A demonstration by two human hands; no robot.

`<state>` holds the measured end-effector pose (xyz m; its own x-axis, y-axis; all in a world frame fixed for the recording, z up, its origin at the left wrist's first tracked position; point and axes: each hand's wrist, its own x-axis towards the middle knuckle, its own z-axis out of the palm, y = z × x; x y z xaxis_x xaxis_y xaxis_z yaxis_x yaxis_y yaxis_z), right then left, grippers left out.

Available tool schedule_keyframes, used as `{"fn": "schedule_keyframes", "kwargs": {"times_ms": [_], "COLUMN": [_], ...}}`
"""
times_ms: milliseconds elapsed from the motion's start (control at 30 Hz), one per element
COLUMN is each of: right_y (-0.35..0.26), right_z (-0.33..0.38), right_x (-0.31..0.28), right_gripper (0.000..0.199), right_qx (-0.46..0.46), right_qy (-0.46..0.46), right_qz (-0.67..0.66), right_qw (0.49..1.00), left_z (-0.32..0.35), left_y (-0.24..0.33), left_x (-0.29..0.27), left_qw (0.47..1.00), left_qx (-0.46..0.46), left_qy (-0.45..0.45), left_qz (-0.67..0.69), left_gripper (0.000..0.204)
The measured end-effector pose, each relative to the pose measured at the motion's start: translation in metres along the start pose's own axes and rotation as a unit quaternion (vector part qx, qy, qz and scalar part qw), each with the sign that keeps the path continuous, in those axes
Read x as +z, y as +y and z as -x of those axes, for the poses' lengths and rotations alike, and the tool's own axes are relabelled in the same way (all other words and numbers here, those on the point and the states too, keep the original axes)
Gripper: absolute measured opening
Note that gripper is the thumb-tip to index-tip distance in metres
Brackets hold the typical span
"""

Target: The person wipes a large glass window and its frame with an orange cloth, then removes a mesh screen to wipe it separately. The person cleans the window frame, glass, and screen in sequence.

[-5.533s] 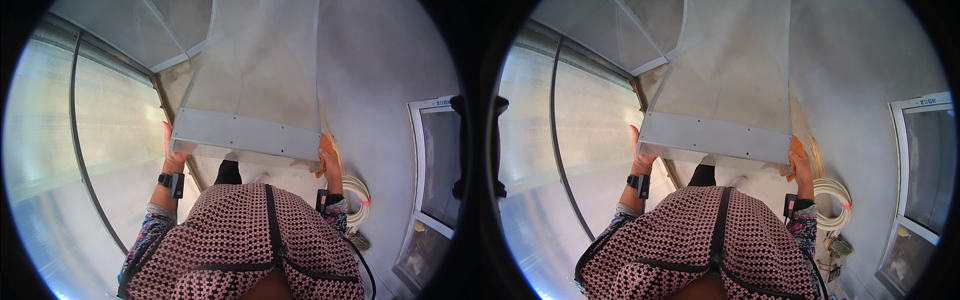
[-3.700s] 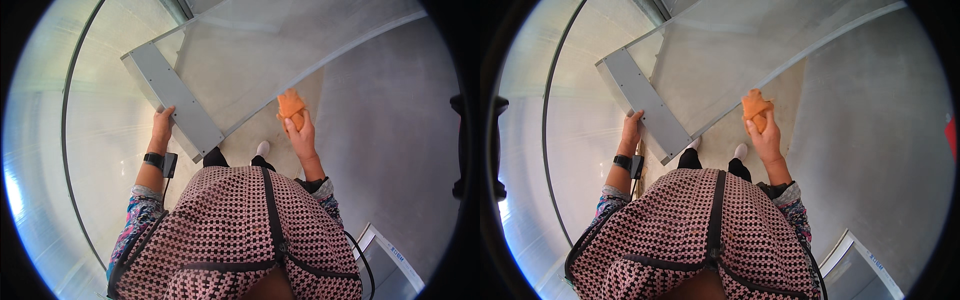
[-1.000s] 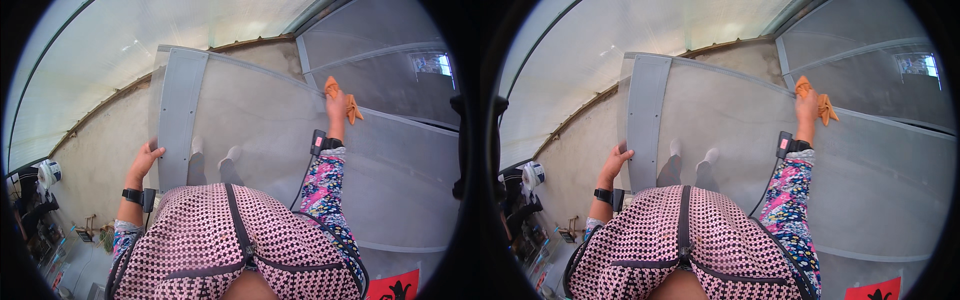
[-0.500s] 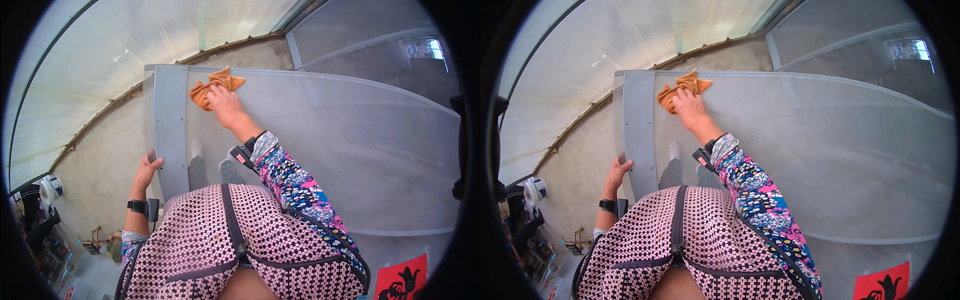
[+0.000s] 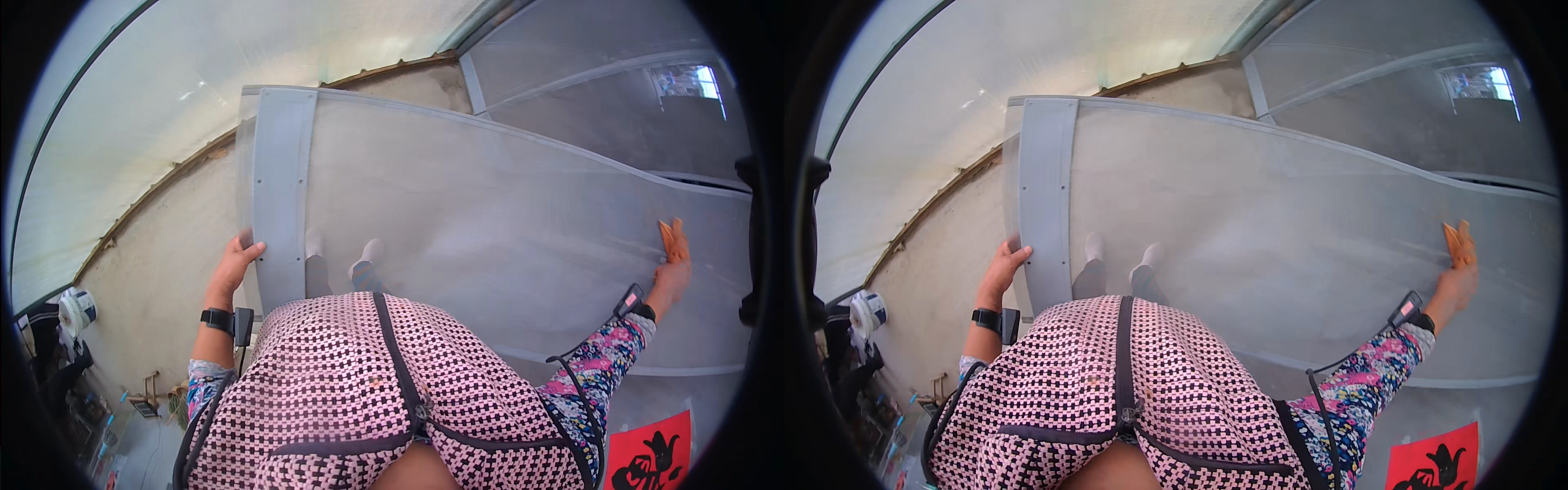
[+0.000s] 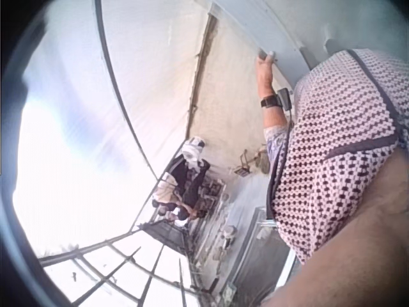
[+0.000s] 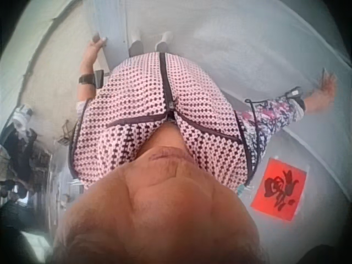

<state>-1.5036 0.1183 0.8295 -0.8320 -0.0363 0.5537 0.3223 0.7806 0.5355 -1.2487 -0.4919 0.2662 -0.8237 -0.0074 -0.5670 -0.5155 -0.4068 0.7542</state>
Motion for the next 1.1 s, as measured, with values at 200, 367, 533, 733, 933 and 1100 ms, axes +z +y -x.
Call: {"fn": "schedule_keyframes", "kwargs": {"times_ms": [200,367,533,733,933,1100], "right_y": [0.008,-0.187,-0.459,-0.553,-0.457,-0.243], "right_z": [0.016,0.053,0.159,0.252,0.246,0.212], "right_x": [0.131,0.231,0.162,0.036,0.070,0.134], "right_gripper": [0.053,0.048,0.062,0.031,0.023,0.021], "right_qx": [0.098,0.003,-0.082,-0.417,-0.508,-0.345], "right_qy": [-0.155,-0.262,-0.335,-0.260,-0.245,-0.238], "right_qz": [0.100,-0.262,-0.544,-0.524,-0.289,-0.063], "right_qw": [0.978,0.929,0.765,0.696,0.773,0.906], "left_z": [0.007,0.017,0.016,0.020,-0.010,-0.036], "left_y": [0.006,0.030,0.041,0.022,0.003,0.009], "left_x": [0.005,0.012,0.019,0.016,0.025,0.032], "left_qw": [0.999,0.997,0.996,0.999,0.997,1.000], "left_qx": [-0.008,-0.032,-0.037,-0.045,-0.035,-0.010], "left_qy": [-0.032,-0.068,-0.081,0.016,0.036,-0.008], "left_qz": [-0.013,-0.011,-0.034,0.012,0.050,0.014], "left_gripper": [0.050,0.049,0.051,0.049,0.048,0.052]}}
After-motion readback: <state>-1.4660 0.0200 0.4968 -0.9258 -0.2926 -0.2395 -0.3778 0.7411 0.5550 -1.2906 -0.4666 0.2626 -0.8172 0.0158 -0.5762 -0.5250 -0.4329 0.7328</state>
